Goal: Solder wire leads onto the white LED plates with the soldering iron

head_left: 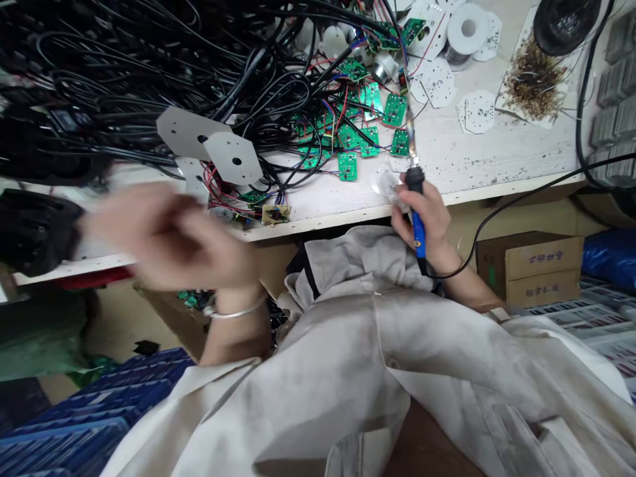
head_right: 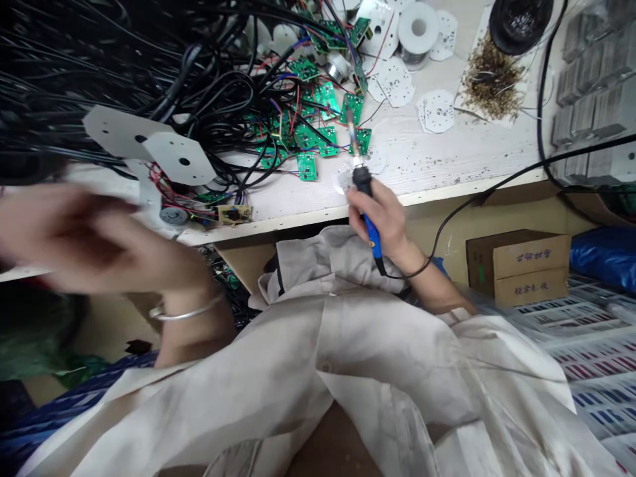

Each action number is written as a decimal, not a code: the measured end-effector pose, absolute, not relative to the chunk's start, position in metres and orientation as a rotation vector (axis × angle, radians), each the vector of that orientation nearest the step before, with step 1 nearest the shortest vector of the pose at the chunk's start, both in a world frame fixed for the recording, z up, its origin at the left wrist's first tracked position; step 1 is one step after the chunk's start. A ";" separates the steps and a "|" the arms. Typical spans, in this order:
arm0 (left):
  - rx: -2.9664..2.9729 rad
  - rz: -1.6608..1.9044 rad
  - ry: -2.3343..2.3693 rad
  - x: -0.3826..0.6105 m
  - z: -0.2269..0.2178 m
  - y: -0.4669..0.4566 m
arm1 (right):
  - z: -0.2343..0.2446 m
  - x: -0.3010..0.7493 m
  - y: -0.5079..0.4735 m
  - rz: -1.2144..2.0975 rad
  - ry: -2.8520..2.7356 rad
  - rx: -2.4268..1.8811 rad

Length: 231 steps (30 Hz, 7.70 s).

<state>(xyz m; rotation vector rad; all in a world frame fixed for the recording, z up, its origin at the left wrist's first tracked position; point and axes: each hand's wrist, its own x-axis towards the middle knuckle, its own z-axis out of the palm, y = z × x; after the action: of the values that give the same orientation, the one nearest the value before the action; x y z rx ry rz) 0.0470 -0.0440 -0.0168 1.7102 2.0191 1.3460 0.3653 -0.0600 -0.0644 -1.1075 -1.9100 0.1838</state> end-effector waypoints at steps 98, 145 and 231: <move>1.970 0.551 1.744 0.162 -0.037 -0.020 | -0.046 0.339 -0.059 0.844 -0.988 -1.403; 2.048 0.878 1.574 0.147 -0.041 -0.030 | -0.068 0.480 0.011 0.136 -0.739 -1.475; 1.665 0.928 2.617 -0.022 0.000 -0.045 | -0.080 0.357 -0.056 -0.146 -1.802 -1.012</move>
<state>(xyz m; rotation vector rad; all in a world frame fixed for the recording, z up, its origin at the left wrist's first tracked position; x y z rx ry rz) -0.0222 -0.0451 0.0000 1.6650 2.6173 0.9279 0.3566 -0.0563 -0.0795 -1.0121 -1.8023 -0.1465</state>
